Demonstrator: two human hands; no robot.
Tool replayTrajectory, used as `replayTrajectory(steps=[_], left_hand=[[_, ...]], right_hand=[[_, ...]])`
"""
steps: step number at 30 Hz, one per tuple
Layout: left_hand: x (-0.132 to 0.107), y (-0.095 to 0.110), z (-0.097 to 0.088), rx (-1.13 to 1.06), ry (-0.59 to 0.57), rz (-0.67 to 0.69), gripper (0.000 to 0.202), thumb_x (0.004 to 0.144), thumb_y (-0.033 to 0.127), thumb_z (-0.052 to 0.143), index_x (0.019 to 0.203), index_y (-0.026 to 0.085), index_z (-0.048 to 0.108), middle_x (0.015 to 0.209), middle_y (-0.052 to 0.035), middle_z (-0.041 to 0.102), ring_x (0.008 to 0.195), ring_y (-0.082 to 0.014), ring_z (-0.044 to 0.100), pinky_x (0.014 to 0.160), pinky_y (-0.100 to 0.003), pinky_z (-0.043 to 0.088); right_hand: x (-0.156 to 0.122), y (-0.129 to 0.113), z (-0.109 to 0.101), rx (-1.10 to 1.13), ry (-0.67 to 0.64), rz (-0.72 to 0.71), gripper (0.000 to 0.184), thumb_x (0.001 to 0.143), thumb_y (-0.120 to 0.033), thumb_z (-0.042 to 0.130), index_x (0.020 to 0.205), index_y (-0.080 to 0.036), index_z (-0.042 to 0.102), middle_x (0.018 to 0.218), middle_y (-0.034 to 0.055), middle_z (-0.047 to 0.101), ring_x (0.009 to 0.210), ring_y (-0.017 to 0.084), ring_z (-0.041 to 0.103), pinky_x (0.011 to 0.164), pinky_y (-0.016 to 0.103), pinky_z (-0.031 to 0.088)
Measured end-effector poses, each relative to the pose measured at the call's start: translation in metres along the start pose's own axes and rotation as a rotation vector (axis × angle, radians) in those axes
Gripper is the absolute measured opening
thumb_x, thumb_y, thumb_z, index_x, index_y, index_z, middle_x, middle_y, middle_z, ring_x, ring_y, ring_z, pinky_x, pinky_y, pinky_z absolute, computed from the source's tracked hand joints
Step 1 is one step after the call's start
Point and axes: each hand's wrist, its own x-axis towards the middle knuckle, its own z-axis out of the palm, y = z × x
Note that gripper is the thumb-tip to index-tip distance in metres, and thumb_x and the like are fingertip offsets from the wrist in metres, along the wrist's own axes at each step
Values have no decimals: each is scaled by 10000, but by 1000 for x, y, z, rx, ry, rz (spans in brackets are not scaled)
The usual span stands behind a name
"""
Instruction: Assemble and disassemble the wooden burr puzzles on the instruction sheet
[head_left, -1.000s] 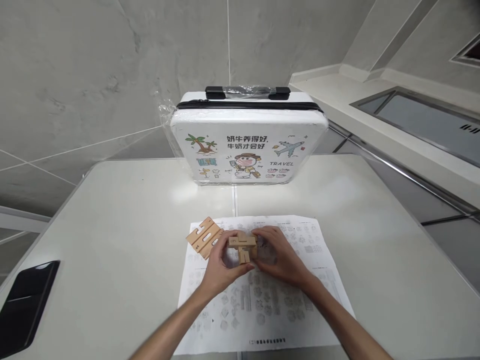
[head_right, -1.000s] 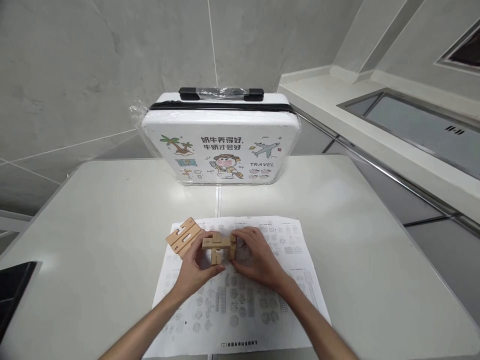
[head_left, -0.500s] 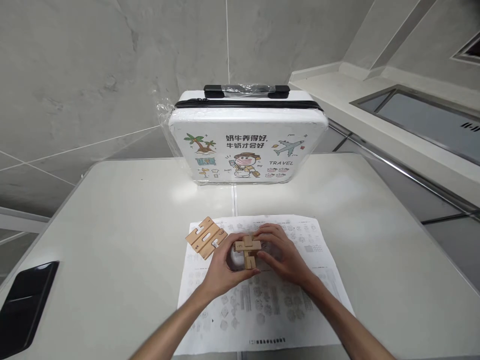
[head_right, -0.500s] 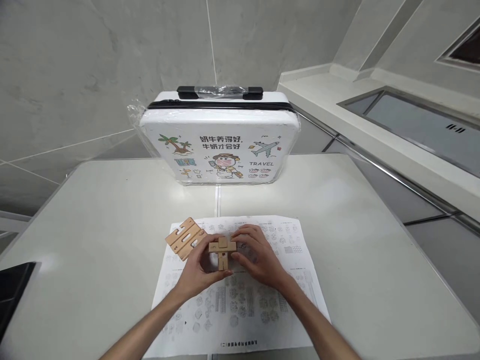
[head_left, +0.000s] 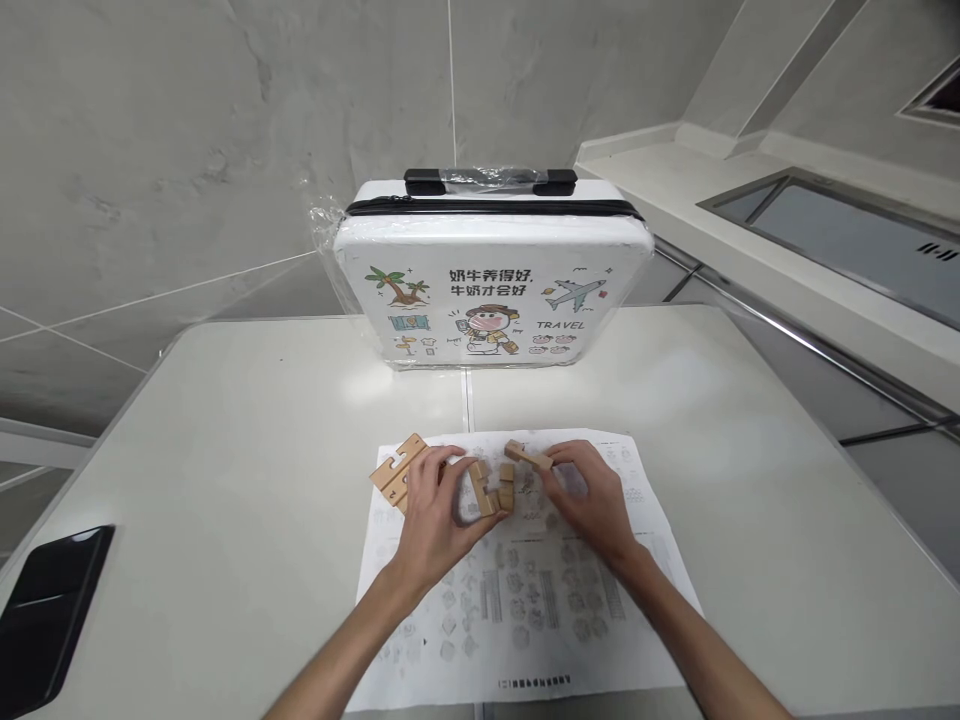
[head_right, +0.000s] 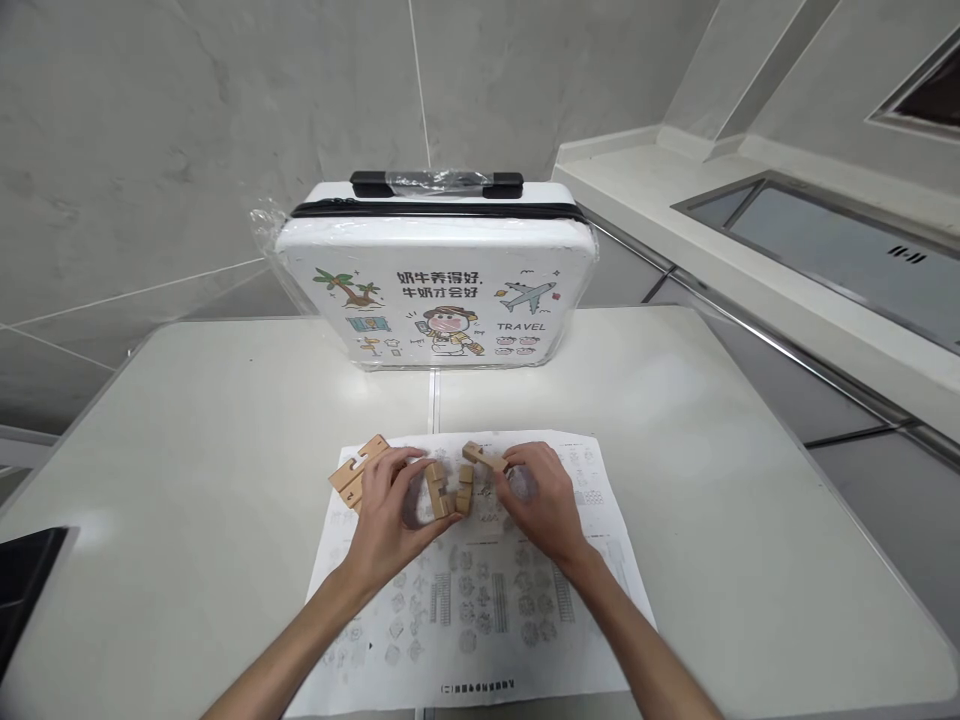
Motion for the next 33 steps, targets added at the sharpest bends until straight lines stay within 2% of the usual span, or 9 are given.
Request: replayTrajectory(steps=[3,6,13,16,20,23,27,30,33], left_hand=[[0,-1,-1,58,-21,17,646,852,502,862,1369,272,552,1386,-141,568,1316,-385,501,1107,-597,442],[-1,-1,-1,82,-48,35,643,853,528,851,1361,261,561,1402,-155,571,1335,-403,494,1111,-613,434],[-3,0,0,95,-118,61,633,845,517,860,1348,243,591,1434,-164,596,1373,-421,495,1101,-627,452],[-3,-1,0,63,-136,78,697,855,503,857,1428,251,550,1419,-151,633,1364,-412,526,1104,-620,468],[-4,-3,3,-4,-197,125,824,883,456,844,1562,269,417,1459,-138,636,1383,-381,555,1134,-584,479],[-5,-3,5,-27,-229,119,855,887,429,846,1590,302,377,1459,-130,641,1362,-380,586,1113,-577,492],[-2,-2,6,-51,-281,96,811,893,416,841,1570,316,406,1379,-115,683,1282,-366,621,1040,-543,527],[1,-1,7,-86,-328,81,757,880,432,849,1529,319,475,1294,-106,705,1240,-357,626,982,-509,551],[2,1,4,-117,-324,56,716,864,458,859,1485,322,528,1250,-103,704,1213,-348,632,953,-482,570]], right_hand=[[-1,8,1,-130,13,-68,105,963,-192,668,908,-251,601,953,81,729,913,284,691,831,466,555],[-3,13,1,-178,-39,-105,132,920,-196,694,905,-259,579,910,77,712,876,286,686,792,457,554],[-6,6,1,-214,-290,-115,165,859,-207,676,958,-251,551,853,45,661,758,252,623,677,387,501],[-4,1,1,-192,-355,-181,149,872,-218,660,957,-241,540,839,47,636,749,251,590,681,388,481],[-3,-5,1,-107,-401,-252,182,874,-204,655,1004,-230,531,879,64,634,802,264,582,728,403,492],[-5,-9,3,-42,-437,-265,223,853,-160,644,1029,-237,531,907,67,642,840,272,582,752,411,500],[-8,-10,5,23,-476,-251,264,814,-93,597,1019,-249,539,922,66,648,872,274,583,760,407,506],[-10,-7,6,50,-493,-222,243,815,-100,598,995,-253,542,901,58,641,854,269,586,744,400,508],[-11,-5,6,78,-482,-165,202,838,-111,596,977,-252,556,871,46,645,825,257,600,729,389,508]])
